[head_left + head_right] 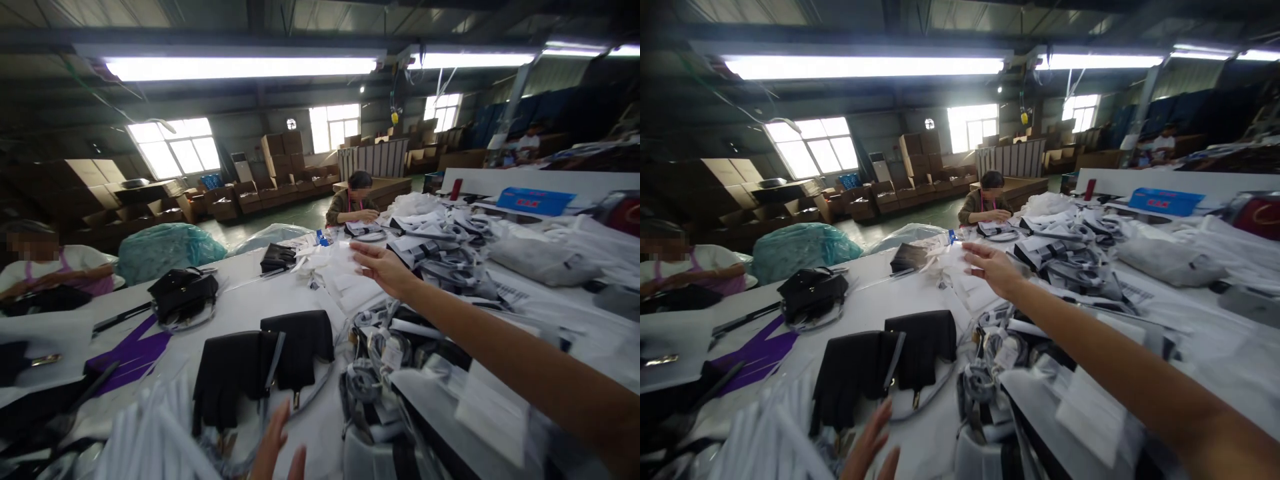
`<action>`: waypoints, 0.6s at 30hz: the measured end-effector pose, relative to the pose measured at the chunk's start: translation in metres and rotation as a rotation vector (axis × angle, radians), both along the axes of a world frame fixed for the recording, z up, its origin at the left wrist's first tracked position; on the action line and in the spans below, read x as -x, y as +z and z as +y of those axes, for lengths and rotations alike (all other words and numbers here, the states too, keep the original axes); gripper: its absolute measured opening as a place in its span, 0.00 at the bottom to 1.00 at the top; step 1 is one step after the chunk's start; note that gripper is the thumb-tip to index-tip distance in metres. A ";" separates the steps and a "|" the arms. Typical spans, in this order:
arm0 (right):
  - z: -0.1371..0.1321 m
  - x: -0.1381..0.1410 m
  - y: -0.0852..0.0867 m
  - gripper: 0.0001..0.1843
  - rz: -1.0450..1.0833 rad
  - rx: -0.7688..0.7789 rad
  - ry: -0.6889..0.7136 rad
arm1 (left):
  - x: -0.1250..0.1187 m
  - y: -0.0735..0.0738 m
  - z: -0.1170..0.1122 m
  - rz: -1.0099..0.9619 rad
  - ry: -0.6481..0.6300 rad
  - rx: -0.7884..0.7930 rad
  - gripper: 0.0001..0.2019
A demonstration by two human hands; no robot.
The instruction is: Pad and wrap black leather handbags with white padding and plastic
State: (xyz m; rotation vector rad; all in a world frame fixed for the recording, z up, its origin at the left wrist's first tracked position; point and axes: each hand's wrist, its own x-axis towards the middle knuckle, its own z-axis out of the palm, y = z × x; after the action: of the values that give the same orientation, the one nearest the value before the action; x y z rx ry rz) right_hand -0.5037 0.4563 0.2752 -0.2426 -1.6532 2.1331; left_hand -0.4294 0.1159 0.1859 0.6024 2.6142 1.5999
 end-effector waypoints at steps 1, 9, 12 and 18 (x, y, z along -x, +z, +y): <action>-0.023 -0.032 0.010 0.20 0.009 0.034 0.042 | -0.004 0.016 0.009 0.015 -0.015 -0.020 0.27; -0.160 -0.237 0.033 0.24 -0.036 0.164 -0.147 | -0.080 0.110 0.072 0.092 -0.460 -0.198 0.35; -0.175 -0.291 0.017 0.25 -0.078 0.157 -0.354 | -0.123 0.089 0.047 -0.147 -0.567 -0.210 0.30; -0.194 -0.392 -0.003 0.21 -0.124 0.105 -0.672 | -0.165 0.039 -0.009 -0.502 -0.863 -0.078 0.24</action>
State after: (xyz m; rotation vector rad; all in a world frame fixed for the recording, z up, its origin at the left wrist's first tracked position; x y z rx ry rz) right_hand -0.1113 0.2622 0.2722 -0.8450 -1.2701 1.7041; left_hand -0.2649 0.1065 0.2245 0.9861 1.5909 1.3157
